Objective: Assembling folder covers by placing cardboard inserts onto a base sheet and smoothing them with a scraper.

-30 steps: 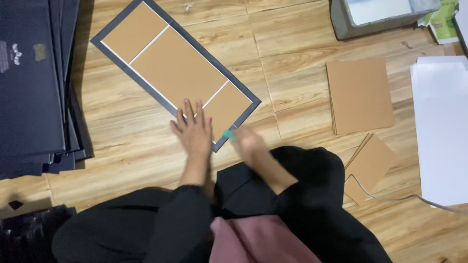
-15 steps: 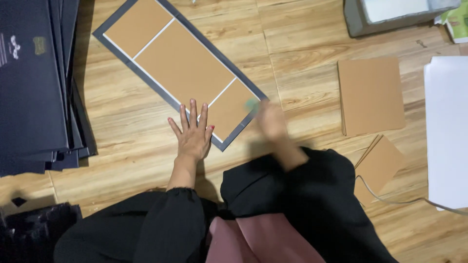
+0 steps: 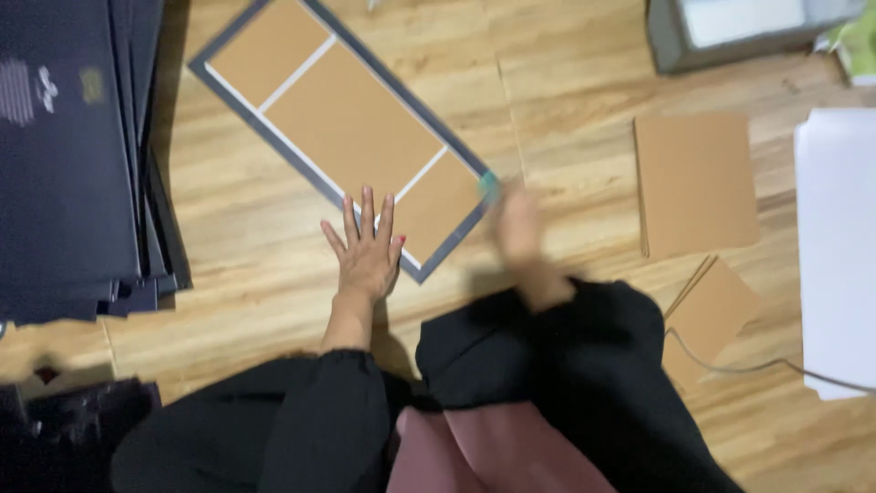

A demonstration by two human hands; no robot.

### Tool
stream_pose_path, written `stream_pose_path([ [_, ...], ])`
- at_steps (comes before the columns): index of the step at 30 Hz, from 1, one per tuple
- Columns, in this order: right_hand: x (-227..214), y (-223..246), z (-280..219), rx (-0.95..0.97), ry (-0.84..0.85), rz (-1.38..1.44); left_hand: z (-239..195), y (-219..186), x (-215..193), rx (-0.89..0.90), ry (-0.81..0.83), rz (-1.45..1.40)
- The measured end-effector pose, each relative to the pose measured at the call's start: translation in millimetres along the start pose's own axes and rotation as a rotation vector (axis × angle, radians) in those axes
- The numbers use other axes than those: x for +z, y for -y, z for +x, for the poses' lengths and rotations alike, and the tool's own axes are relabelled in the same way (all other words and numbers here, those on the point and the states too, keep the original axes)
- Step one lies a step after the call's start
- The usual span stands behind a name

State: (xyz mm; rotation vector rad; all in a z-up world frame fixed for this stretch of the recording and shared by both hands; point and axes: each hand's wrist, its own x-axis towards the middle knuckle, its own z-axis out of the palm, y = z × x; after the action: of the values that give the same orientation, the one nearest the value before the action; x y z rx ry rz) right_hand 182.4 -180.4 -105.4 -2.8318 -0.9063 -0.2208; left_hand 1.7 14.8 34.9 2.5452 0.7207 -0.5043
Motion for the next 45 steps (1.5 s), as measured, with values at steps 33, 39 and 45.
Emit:
stream_pose_path([
  [33,-135.6,49.2,-70.3,0.166,0.602,0.571,-9.4,-35.6,24.3,0.097,-0.227,0.073],
  [39,-184.0,-68.7,15.2,0.233,0.143,0.367,-23.8,31.8,13.6,0.133,-0.235,0.271],
  [45,-149.7,-26.8,23.0,-0.399,0.319,0.262,-23.1,1.7,23.9,0.058,-0.492,0.1],
])
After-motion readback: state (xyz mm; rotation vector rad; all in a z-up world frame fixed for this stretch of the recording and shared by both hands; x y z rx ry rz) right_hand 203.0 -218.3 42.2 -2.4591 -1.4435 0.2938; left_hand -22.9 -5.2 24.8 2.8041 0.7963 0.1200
